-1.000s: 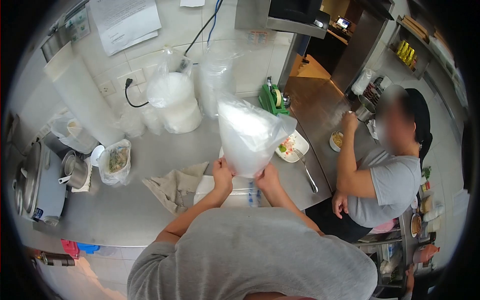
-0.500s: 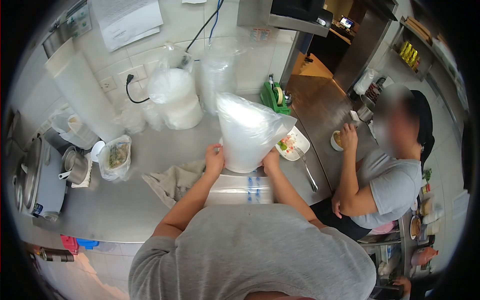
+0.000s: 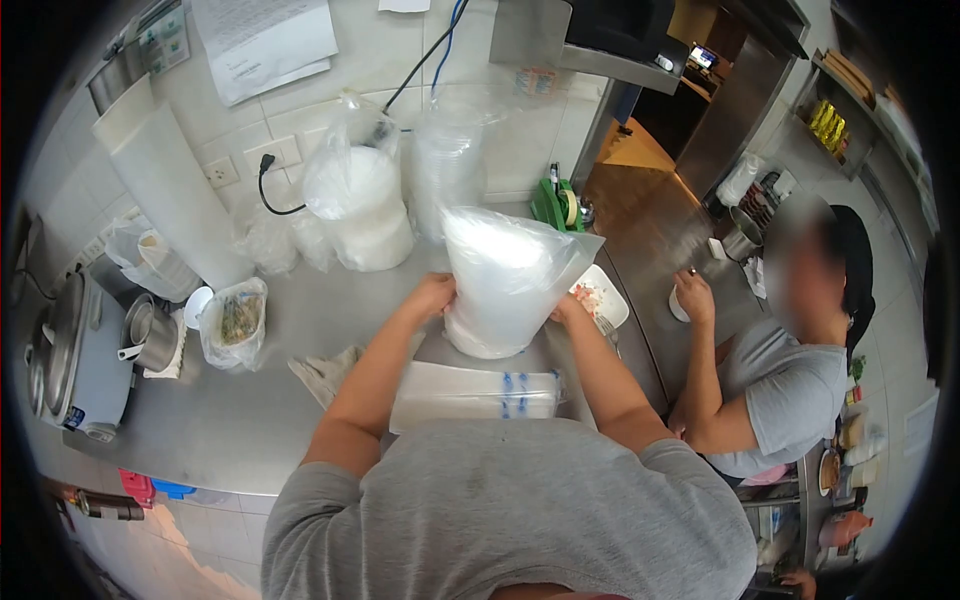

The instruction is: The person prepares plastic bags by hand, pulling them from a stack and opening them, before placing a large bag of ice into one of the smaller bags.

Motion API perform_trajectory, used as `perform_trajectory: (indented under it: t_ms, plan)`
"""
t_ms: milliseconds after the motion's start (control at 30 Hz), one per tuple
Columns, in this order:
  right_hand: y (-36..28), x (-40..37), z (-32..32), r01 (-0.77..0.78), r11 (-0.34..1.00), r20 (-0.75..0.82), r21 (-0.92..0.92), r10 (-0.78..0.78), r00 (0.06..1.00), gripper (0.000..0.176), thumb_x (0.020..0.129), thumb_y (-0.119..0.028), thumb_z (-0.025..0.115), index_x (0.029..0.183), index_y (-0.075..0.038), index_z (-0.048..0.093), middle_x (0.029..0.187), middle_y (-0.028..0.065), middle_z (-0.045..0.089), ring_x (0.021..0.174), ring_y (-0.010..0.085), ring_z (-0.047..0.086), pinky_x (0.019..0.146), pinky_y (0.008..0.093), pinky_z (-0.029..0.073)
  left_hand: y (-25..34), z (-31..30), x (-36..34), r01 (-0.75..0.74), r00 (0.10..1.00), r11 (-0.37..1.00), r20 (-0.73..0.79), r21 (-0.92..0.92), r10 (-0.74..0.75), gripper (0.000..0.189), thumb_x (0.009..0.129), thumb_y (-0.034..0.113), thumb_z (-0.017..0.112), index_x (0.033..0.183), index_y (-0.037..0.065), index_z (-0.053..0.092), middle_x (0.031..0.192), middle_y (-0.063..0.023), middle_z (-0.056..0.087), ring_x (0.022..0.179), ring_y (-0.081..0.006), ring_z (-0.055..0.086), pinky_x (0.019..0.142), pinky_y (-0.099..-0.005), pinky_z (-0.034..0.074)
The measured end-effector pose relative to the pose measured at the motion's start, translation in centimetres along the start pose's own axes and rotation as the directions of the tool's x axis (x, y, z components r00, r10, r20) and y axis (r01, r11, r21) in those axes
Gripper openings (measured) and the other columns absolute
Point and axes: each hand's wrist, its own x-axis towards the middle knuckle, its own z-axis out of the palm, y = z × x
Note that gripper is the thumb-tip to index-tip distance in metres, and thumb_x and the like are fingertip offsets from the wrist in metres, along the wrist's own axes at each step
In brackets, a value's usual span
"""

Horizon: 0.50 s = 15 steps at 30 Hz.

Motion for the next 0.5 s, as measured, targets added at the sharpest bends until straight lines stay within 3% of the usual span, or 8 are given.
perform_trajectory:
  t_ms: [133,233,333,400,467,500]
  plan:
    - [-0.8,1.2,0.1,-0.016,1.000,0.034,0.024,0.015,0.999,0.028,0.084,-0.013,0.050,0.105,0.004,0.055,0.070,0.0093,0.060,0.045,0.0167,0.053,0.036,0.0279,0.039,-1.7,0.0,3.3,-0.077,0.996,0.995,0.039,0.069,0.075,0.030,0.087,0.023,0.046,0.090,-0.002,0.062,0.058,-0.0031,0.050,0.042,-0.0111,0.038,0.036,-0.0271,0.025]
    - [-1.1,2.1,0.3,-0.020,0.999,0.045,0.039,0.018,0.999,0.027,0.084,-0.014,0.049,0.105,0.003,0.055,0.070,0.0092,0.060,0.045,0.0167,0.053,0.037,0.0278,0.039,-4.0,0.4,6.4,-0.018,0.998,0.992,0.059,-0.123,0.025,0.029,0.086,0.023,0.048,0.084,-0.002,0.062,0.057,-0.0037,0.050,0.042,-0.0116,0.037,0.036,-0.0278,0.025]
    - [-1.4,3.0,0.8,-0.018,0.999,0.055,0.047,0.016,0.998,0.027,0.085,-0.014,0.049,0.105,0.003,0.055,0.070,0.0091,0.060,0.045,0.0166,0.052,0.037,0.0278,0.039,-4.3,-0.3,7.3,0.059,0.988,0.998,0.146,-0.029,-0.055,0.026,0.085,0.021,0.048,0.080,-0.001,0.061,0.056,-0.0037,0.048,0.043,-0.0112,0.037,0.036,-0.0277,0.023]
    - [-1.6,3.4,1.1,-0.018,0.998,0.057,0.055,0.015,0.998,0.027,0.085,-0.014,0.049,0.105,0.003,0.055,0.070,0.0090,0.060,0.045,0.0166,0.052,0.037,0.0277,0.039,-6.2,-0.3,9.9,0.032,0.994,1.000,0.109,0.000,-0.031,0.027,0.085,0.021,0.048,0.080,-0.002,0.061,0.056,-0.0071,0.051,0.043,-0.0173,0.043,0.038,-0.0318,0.031]
    - [-1.8,3.8,1.4,-0.015,0.998,0.061,0.064,0.011,0.998,0.027,0.085,-0.014,0.049,0.105,0.003,0.055,0.070,0.0089,0.060,0.045,0.0166,0.052,0.037,0.0277,0.039,-8.5,0.2,12.1,-0.162,0.986,0.973,-0.021,0.166,0.168,0.027,0.085,0.021,0.047,0.083,-0.002,0.061,0.061,-0.0120,0.055,0.050,-0.0245,0.050,0.046,-0.0357,0.038]
    - [-1.8,4.0,1.6,-0.011,0.998,0.059,0.069,0.007,0.998,0.026,0.085,-0.014,0.049,0.104,0.003,0.055,0.070,0.0088,0.060,0.044,0.0166,0.052,0.037,0.0276,0.039,-8.7,0.6,11.8,-0.309,0.928,0.892,-0.103,0.328,0.359,0.027,0.086,0.020,0.046,0.085,-0.003,0.061,0.067,-0.0152,0.058,0.057,-0.0287,0.054,0.052,-0.0376,0.042]
